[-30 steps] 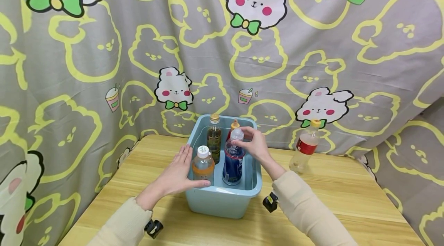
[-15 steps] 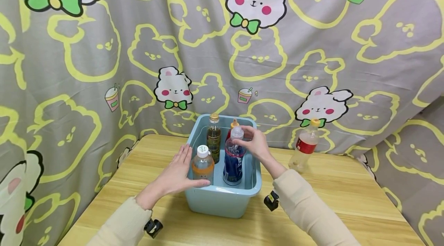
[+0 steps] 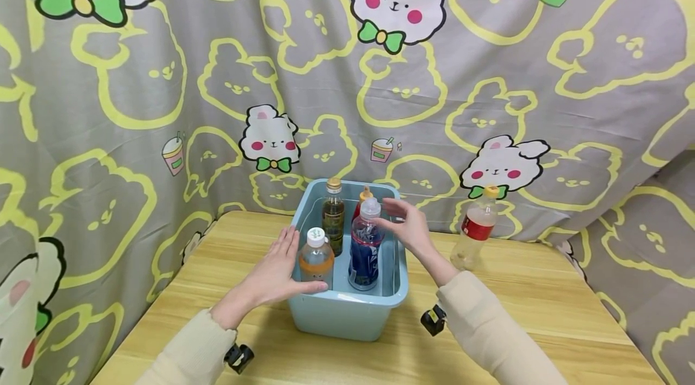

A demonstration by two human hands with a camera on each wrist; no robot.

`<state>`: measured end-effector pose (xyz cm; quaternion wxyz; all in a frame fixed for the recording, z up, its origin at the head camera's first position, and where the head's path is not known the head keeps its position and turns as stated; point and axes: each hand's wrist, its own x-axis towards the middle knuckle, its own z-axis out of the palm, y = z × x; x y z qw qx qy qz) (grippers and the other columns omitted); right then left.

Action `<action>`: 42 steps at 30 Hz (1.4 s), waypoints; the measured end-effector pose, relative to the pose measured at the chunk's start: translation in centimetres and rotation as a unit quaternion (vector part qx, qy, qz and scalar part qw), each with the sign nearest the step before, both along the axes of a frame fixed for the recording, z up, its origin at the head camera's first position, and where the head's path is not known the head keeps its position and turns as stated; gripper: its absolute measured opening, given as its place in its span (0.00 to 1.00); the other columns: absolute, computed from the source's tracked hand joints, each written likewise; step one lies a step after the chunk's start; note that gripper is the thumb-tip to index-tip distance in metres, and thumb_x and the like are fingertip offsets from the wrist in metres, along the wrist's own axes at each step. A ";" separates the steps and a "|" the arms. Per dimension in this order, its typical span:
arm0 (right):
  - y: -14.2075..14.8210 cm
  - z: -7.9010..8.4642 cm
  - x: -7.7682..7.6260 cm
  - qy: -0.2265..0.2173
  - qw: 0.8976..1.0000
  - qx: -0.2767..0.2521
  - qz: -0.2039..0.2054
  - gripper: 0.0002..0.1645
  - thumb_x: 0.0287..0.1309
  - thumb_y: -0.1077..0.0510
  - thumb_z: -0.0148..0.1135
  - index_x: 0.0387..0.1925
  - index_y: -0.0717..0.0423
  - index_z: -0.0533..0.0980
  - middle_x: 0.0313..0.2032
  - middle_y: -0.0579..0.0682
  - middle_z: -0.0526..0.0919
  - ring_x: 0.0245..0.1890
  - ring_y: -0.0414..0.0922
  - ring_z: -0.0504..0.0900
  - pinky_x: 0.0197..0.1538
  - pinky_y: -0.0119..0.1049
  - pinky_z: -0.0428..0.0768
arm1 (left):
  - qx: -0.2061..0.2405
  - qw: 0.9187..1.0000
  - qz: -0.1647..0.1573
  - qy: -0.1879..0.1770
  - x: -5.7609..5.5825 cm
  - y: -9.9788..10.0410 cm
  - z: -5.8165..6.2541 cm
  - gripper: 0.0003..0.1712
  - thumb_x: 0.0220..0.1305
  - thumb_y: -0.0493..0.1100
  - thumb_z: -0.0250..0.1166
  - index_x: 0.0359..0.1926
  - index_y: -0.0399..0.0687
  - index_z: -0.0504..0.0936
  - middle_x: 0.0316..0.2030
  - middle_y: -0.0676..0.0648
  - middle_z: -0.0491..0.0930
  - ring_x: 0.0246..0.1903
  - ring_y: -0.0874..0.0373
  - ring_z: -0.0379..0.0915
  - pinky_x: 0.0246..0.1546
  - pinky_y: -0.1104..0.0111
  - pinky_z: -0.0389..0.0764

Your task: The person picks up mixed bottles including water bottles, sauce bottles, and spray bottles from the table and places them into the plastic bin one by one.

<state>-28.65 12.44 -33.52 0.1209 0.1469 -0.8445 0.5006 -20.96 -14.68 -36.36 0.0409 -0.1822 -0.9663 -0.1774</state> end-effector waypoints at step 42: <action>9.6 -2.4 1.6 0.090 0.978 -0.050 -0.180 0.19 0.47 0.57 0.66 0.41 0.63 0.75 0.36 0.57 0.79 0.29 0.29 0.72 0.33 0.18 0.70 | 0.004 1.000 -0.005 0.002 0.1 0.1 0.1 0.68 0.40 0.79 0.52 0.65 0.29 0.44 0.66 0.33 0.39 0.65 0.43 0.29 0.62 0.54 0.42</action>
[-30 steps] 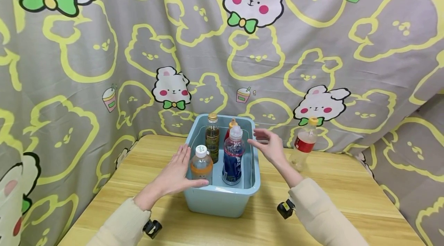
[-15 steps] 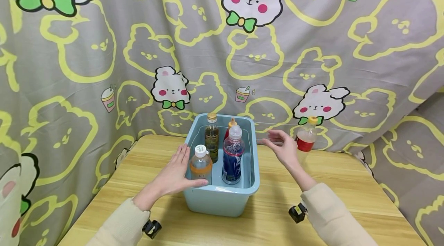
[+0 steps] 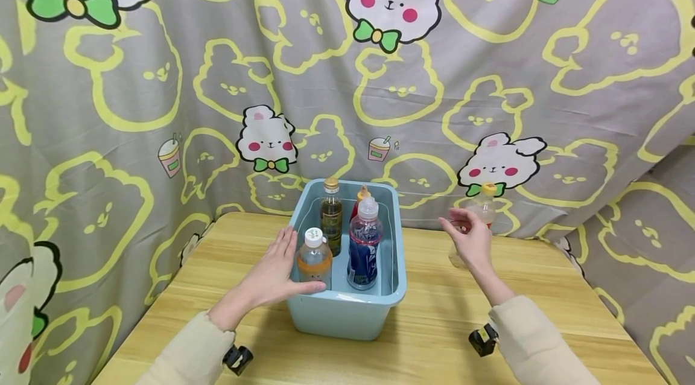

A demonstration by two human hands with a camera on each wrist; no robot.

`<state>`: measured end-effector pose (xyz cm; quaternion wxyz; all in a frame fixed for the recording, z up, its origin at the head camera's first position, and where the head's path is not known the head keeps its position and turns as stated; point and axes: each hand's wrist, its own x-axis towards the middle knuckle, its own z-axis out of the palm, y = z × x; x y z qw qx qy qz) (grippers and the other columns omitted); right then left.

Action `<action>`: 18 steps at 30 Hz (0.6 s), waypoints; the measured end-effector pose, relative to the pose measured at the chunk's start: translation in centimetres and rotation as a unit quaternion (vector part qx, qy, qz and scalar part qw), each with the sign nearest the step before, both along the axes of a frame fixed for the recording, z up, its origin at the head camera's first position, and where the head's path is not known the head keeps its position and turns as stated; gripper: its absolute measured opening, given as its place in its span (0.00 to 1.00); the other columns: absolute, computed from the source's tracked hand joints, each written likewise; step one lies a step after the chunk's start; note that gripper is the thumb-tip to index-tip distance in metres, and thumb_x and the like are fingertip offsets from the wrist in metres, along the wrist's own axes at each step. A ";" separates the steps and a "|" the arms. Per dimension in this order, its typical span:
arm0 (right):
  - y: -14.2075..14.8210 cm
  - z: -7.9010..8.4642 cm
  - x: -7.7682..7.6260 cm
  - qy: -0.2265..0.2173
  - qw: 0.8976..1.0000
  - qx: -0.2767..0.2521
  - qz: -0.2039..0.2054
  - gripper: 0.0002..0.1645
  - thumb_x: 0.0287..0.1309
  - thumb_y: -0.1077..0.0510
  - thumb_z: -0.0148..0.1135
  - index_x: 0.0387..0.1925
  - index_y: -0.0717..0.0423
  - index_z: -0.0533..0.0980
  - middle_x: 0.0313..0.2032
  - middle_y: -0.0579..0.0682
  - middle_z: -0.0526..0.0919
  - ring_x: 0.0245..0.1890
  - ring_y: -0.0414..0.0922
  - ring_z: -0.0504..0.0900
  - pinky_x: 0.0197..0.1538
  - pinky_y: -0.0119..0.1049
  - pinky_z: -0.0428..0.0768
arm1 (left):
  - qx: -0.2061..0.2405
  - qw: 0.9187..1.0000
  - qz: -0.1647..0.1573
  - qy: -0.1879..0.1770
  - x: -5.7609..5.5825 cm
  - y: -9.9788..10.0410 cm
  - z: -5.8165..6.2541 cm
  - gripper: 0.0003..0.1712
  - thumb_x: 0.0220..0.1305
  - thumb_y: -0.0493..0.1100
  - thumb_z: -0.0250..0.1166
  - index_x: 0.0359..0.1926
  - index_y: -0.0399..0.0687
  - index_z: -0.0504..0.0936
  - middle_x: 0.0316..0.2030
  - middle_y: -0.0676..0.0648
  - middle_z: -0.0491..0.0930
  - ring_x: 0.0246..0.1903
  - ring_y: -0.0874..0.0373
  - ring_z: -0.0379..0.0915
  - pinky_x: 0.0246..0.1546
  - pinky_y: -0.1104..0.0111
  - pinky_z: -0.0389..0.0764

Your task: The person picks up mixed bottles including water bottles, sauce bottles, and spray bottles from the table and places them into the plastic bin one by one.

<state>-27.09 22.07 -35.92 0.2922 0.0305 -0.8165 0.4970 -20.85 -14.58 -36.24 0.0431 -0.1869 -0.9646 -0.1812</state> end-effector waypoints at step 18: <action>3.5 -0.4 -1.4 -0.033 0.993 -0.046 -0.100 0.26 0.49 0.54 0.64 0.46 0.66 0.70 0.41 0.59 0.75 0.32 0.33 0.69 0.37 0.20 0.67 | -0.001 1.000 0.002 -0.001 0.0 0.0 0.0 0.68 0.40 0.79 0.51 0.65 0.30 0.43 0.66 0.34 0.38 0.65 0.44 0.28 0.62 0.54 0.42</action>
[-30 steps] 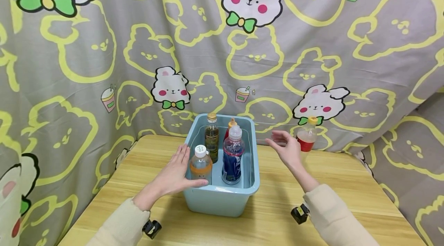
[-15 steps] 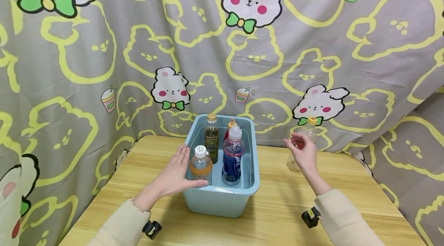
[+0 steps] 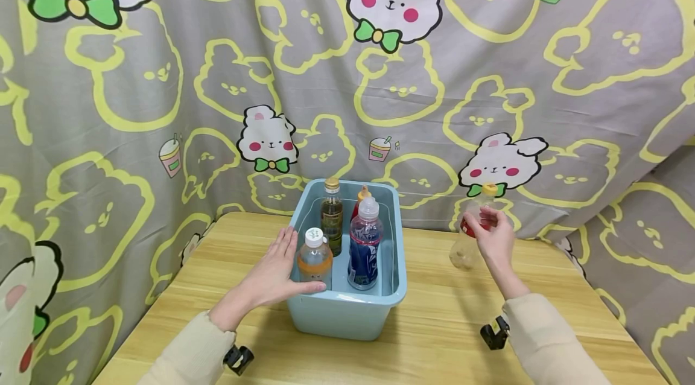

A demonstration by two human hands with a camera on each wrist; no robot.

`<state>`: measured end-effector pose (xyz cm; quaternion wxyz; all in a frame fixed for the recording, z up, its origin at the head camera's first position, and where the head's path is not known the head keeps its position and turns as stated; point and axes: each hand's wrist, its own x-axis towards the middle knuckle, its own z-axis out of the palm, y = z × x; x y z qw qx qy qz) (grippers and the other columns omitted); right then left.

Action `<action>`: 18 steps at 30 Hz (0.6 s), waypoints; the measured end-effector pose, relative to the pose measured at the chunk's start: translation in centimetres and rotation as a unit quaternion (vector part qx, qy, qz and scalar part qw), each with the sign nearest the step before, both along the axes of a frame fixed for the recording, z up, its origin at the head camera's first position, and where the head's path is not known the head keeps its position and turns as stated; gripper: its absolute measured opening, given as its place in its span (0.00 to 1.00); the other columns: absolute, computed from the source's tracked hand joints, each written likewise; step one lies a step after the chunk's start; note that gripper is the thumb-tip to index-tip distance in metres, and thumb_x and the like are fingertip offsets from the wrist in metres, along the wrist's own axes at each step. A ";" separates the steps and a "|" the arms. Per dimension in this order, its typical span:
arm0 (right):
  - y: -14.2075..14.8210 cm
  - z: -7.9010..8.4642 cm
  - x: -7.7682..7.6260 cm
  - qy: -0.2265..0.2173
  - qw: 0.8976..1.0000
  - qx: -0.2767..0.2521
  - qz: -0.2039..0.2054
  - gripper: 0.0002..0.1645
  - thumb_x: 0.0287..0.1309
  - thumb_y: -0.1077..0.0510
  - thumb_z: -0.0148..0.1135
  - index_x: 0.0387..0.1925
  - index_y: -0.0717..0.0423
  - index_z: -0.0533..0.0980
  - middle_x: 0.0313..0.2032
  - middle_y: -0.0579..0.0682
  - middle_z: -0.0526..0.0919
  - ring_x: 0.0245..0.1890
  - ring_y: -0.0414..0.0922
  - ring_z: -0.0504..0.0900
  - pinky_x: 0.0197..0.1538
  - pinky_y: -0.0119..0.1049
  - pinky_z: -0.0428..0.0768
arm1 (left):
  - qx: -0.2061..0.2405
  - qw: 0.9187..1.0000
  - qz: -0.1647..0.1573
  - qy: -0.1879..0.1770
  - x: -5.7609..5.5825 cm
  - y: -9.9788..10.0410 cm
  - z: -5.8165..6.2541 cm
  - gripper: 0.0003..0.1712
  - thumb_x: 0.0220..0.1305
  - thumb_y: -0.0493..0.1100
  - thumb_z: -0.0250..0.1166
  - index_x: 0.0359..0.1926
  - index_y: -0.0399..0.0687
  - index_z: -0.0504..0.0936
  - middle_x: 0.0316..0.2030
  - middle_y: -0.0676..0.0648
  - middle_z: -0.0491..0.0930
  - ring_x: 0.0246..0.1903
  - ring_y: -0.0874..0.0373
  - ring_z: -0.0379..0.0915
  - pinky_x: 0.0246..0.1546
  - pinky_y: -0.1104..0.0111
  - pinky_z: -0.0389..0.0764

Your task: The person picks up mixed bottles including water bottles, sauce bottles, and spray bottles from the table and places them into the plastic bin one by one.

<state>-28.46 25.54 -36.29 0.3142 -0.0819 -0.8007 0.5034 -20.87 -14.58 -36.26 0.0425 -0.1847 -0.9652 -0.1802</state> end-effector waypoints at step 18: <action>2.5 0.1 -2.9 -0.017 0.997 -0.002 -0.078 0.32 0.46 0.46 0.65 0.48 0.62 0.69 0.44 0.54 0.73 0.43 0.47 0.70 0.46 0.39 0.68 | -0.001 1.000 0.003 0.001 -0.1 -0.1 -0.3 0.69 0.38 0.81 0.49 0.65 0.30 0.44 0.66 0.36 0.38 0.65 0.45 0.28 0.62 0.54 0.43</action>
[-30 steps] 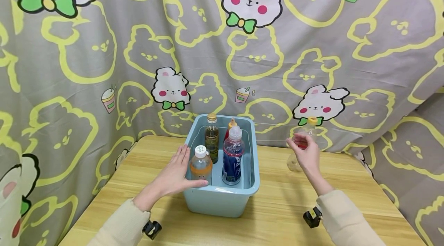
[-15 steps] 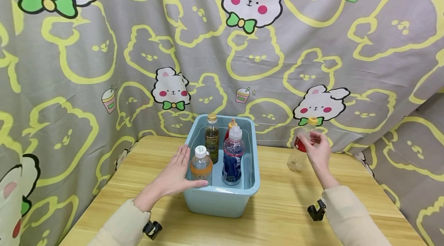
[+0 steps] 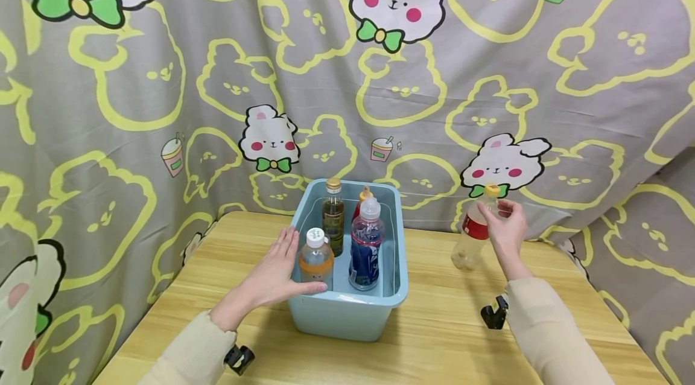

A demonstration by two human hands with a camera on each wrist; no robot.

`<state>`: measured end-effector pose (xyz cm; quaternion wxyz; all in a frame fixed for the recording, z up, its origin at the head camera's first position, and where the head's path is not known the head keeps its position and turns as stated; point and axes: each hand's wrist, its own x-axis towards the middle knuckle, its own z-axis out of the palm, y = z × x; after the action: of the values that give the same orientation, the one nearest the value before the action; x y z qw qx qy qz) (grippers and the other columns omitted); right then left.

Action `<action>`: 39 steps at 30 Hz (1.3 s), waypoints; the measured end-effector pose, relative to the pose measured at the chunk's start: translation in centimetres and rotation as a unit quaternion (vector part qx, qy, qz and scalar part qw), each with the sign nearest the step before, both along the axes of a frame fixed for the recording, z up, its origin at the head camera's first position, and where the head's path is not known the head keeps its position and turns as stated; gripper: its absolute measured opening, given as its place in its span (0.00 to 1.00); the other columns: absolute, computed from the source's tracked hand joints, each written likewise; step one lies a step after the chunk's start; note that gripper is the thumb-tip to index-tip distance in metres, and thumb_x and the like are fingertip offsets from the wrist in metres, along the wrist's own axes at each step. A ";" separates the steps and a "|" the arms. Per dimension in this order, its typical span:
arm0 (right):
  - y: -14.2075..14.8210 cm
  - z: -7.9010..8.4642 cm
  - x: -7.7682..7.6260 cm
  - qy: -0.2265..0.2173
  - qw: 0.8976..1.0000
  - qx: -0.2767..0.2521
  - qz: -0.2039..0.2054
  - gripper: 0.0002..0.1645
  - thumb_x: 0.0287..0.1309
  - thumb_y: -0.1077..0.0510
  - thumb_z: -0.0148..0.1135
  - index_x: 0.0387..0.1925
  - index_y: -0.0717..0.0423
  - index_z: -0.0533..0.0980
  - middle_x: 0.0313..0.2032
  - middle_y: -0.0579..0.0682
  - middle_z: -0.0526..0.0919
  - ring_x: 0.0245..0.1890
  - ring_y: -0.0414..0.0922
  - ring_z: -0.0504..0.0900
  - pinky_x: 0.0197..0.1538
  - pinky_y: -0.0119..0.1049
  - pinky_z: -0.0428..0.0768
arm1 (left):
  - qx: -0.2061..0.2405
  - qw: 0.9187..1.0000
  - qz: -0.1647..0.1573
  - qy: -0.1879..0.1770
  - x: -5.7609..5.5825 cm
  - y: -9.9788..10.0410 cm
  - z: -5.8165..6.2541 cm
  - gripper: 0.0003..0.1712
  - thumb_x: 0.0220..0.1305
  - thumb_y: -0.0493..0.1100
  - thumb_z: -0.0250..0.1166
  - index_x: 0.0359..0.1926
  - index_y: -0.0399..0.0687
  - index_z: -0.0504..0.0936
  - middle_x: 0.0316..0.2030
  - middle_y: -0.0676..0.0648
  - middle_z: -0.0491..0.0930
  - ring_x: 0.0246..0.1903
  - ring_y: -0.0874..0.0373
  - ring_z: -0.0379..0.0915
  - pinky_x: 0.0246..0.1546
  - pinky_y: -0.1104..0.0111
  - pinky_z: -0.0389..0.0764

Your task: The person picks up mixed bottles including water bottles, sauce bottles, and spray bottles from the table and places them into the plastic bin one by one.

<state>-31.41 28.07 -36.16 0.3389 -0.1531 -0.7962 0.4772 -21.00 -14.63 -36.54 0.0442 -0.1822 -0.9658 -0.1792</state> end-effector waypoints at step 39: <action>1.0 1.8 -2.3 -0.095 0.995 -0.010 0.019 0.42 0.47 0.42 0.62 0.57 0.65 0.63 0.51 0.61 0.70 0.50 0.52 0.68 0.53 0.44 0.65 | -0.003 1.000 0.002 -0.002 0.1 0.0 0.3 0.69 0.39 0.80 0.50 0.65 0.30 0.44 0.66 0.35 0.39 0.65 0.44 0.29 0.62 0.54 0.43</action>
<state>-33.68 29.03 -34.33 0.2516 -0.1855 -0.8229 0.4745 -20.88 -14.63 -36.27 0.0420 -0.1804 -0.9667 -0.1764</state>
